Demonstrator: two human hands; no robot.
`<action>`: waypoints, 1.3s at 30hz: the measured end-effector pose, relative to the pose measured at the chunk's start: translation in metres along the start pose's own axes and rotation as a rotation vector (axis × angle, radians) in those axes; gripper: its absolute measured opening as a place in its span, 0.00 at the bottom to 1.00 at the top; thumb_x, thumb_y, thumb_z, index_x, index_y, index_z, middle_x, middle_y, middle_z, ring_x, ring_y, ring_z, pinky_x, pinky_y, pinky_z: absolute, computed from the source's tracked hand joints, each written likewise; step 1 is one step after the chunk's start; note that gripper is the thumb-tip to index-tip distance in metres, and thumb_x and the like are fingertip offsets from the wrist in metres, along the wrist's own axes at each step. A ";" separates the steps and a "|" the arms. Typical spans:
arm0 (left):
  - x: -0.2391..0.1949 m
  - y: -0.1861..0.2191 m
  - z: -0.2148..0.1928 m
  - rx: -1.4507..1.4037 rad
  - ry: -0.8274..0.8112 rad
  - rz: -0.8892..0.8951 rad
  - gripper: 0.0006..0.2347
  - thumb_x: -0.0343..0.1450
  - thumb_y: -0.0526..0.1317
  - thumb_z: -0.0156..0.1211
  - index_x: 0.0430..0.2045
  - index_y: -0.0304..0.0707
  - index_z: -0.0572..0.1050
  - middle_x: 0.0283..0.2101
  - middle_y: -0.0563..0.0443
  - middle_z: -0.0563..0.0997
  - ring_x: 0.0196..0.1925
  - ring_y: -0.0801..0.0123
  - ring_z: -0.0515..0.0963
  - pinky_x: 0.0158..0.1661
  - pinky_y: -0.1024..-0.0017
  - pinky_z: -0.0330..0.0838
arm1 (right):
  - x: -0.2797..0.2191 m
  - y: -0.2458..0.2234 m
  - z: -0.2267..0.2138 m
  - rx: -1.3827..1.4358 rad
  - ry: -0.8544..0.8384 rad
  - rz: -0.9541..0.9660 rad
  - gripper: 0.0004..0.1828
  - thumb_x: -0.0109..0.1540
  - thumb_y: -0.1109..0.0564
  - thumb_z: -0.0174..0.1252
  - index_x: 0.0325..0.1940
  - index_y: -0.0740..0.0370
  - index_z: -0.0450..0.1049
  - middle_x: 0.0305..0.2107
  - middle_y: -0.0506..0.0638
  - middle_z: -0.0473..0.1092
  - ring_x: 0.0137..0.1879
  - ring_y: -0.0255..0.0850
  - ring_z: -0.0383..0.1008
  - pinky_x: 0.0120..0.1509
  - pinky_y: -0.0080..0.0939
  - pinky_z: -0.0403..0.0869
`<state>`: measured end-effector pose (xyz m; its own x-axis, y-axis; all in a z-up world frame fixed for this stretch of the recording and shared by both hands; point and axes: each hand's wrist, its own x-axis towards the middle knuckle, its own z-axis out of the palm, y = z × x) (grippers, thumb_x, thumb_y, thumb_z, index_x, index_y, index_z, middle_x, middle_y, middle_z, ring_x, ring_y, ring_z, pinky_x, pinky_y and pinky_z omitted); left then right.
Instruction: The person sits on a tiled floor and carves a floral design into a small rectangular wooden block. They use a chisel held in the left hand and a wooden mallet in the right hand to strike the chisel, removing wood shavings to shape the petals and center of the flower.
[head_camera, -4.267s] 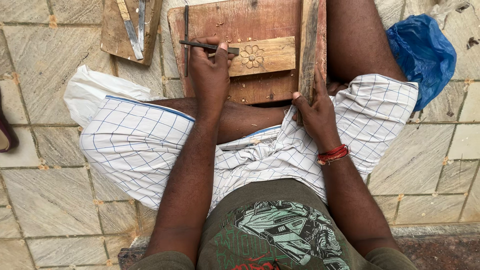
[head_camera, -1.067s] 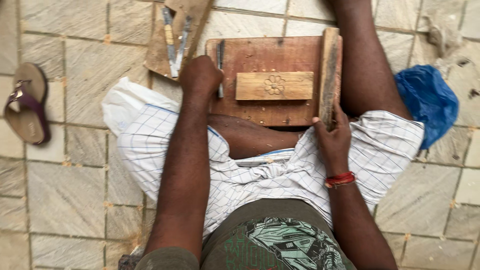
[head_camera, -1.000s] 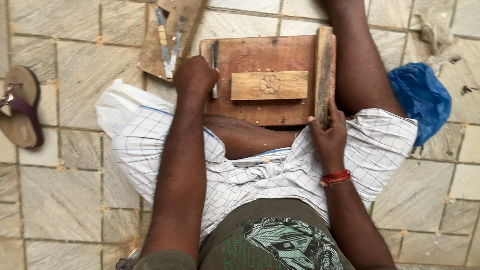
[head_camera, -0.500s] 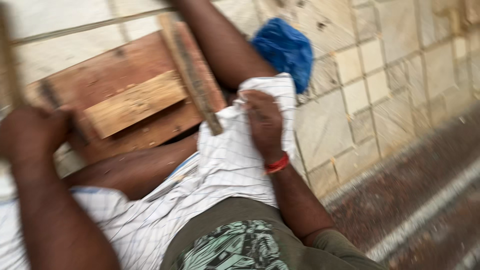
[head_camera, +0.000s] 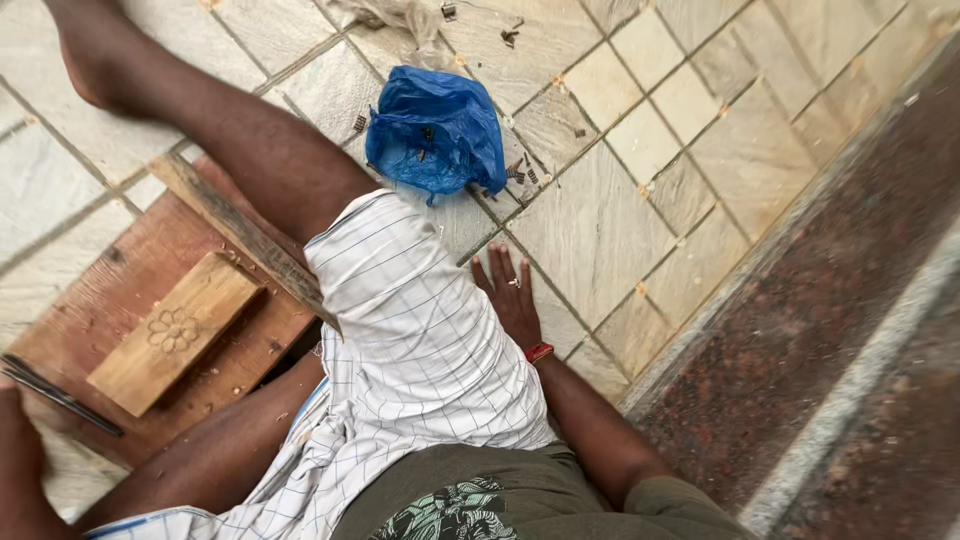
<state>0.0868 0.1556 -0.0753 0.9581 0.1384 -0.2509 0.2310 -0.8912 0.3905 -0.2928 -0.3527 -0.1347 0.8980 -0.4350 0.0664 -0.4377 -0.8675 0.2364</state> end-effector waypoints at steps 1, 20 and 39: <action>-0.001 -0.002 -0.006 -0.031 0.032 0.011 0.20 0.78 0.50 0.54 0.51 0.29 0.78 0.47 0.31 0.82 0.45 0.44 0.81 0.43 0.53 0.74 | 0.002 -0.008 0.002 -0.148 0.012 -0.016 0.35 0.74 0.44 0.39 0.83 0.56 0.44 0.79 0.64 0.39 0.85 0.53 0.38 0.86 0.60 0.42; -0.047 0.052 -0.034 0.213 0.470 0.609 0.06 0.75 0.34 0.71 0.40 0.32 0.81 0.32 0.42 0.79 0.31 0.57 0.78 0.34 0.61 0.73 | 0.075 -0.006 0.003 1.076 0.157 0.172 0.34 0.68 0.50 0.50 0.77 0.62 0.55 0.74 0.56 0.53 0.80 0.49 0.53 0.81 0.55 0.57; -0.256 0.163 -0.008 0.246 -0.191 0.792 0.19 0.69 0.47 0.63 0.50 0.35 0.78 0.58 0.39 0.77 0.62 0.47 0.72 0.62 0.45 0.62 | 0.135 -0.021 -0.219 1.413 0.428 -0.223 0.07 0.78 0.64 0.54 0.59 0.65 0.75 0.47 0.54 0.77 0.53 0.40 0.79 0.58 0.40 0.79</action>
<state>-0.1192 -0.0216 0.0590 0.7709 -0.6217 -0.1387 -0.5606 -0.7656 0.3157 -0.1527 -0.3407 0.0817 0.7859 -0.3803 0.4875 0.2508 -0.5246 -0.8135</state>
